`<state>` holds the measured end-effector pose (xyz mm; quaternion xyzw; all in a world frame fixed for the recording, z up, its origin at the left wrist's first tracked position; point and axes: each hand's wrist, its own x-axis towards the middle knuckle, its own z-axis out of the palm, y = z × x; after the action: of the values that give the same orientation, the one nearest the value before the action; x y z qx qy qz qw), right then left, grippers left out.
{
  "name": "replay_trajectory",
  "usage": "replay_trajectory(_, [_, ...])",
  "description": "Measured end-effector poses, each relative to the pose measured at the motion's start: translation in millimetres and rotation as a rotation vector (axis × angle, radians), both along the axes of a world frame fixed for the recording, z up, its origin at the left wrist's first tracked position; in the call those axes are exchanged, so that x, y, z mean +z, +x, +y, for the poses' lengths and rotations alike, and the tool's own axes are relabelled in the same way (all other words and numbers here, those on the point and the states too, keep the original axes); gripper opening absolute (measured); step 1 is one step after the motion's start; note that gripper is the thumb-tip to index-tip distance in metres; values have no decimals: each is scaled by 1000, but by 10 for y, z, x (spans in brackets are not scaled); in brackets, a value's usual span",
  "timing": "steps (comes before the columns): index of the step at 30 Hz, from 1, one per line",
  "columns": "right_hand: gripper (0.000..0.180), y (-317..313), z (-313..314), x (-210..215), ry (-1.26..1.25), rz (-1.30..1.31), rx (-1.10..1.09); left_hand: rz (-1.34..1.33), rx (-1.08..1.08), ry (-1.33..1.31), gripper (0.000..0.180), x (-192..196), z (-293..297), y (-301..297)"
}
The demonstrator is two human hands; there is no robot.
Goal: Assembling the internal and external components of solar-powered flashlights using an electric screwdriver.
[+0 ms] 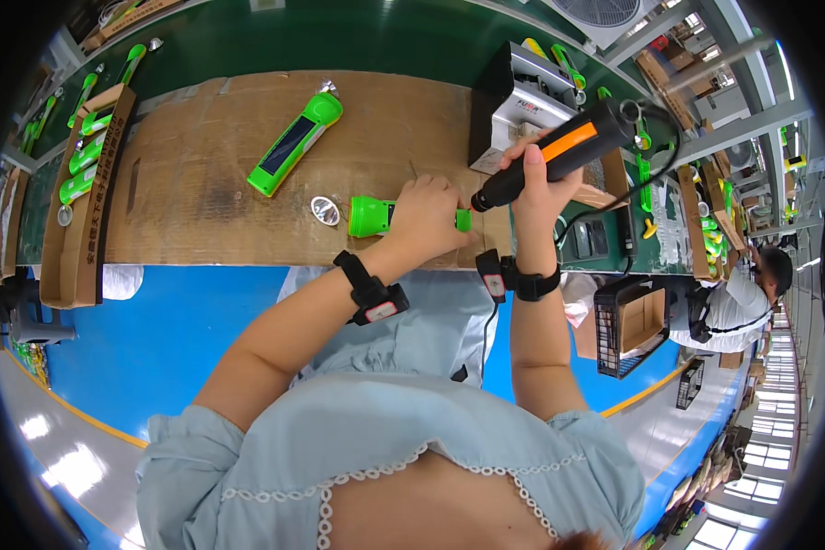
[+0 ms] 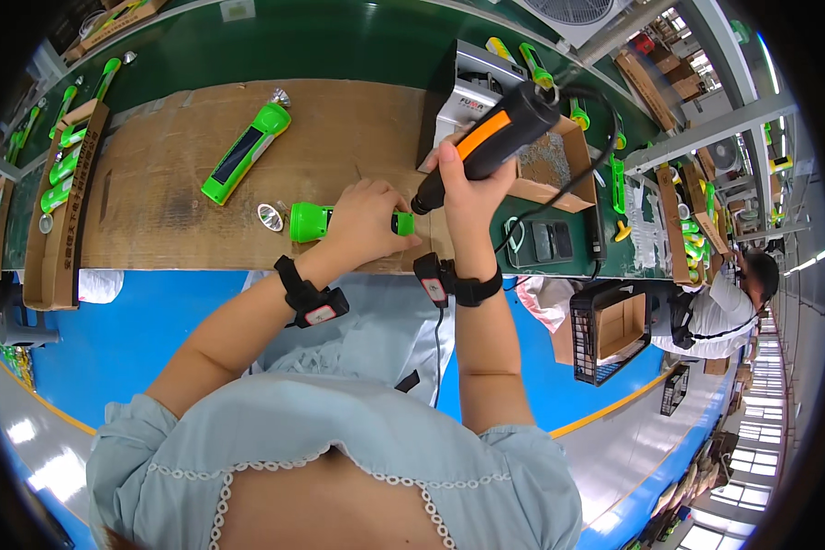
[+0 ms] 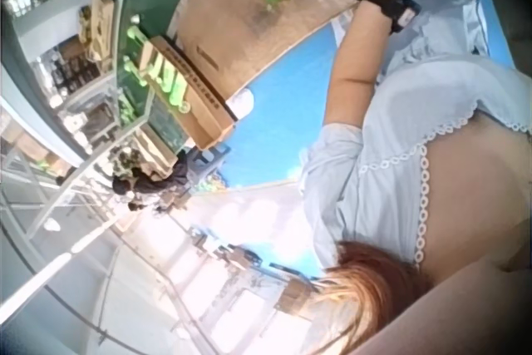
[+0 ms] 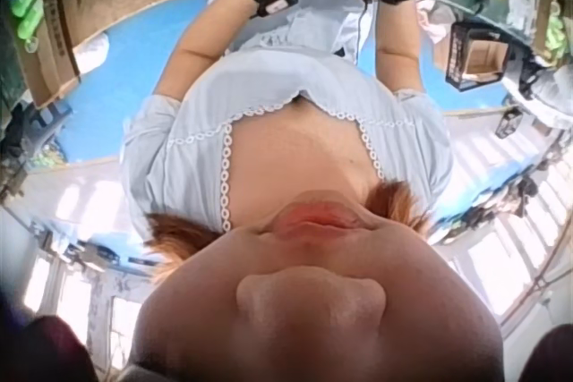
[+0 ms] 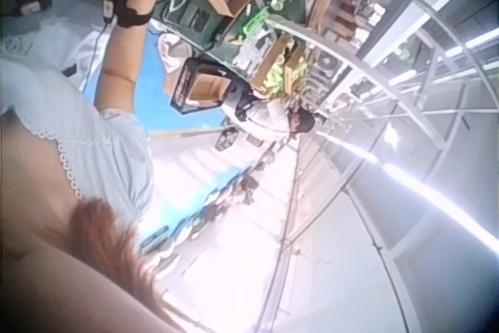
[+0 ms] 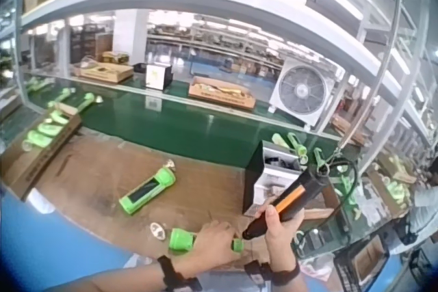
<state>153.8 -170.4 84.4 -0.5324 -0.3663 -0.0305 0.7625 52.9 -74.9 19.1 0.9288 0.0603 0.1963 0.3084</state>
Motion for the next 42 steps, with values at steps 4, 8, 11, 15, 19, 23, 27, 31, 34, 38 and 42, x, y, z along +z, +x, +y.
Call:
replay_trajectory(4, [30,-43,-98,87,174,44,17,3,8,6,37,-19,-8,1])
replay_trajectory(8, [31,-65,-100,118,161,56,52,-8,-4,5,37,-35,2,11])
replay_trajectory(11, [30,-45,-67,40,125,26,43,14,4,1,36,-22,-5,6])
replay_trajectory(15, [29,-26,-35,-39,95,55,72,21,22,2,37,6,-18,9])
replay_trajectory(19, [29,-33,5,-28,92,80,168,23,-2,-8,39,17,-3,-5])
replay_trajectory(23, [29,-28,6,-39,57,43,191,19,-4,-3,40,28,0,-9])
replay_trajectory(27, [29,-77,31,-27,38,60,133,29,-11,8,39,33,2,1])
replay_trajectory(31, [36,-27,-84,-20,110,22,130,16,-27,34,38,4,-18,26])
replay_trajectory(34, [38,76,-193,206,293,-74,-17,11,-32,53,36,-14,-11,48])
replay_trajectory(38, [31,433,-249,453,372,-108,-286,-14,-32,60,36,-28,-21,36])
replay_trajectory(42, [25,682,-180,567,226,-186,-438,20,-59,33,35,32,-10,60])
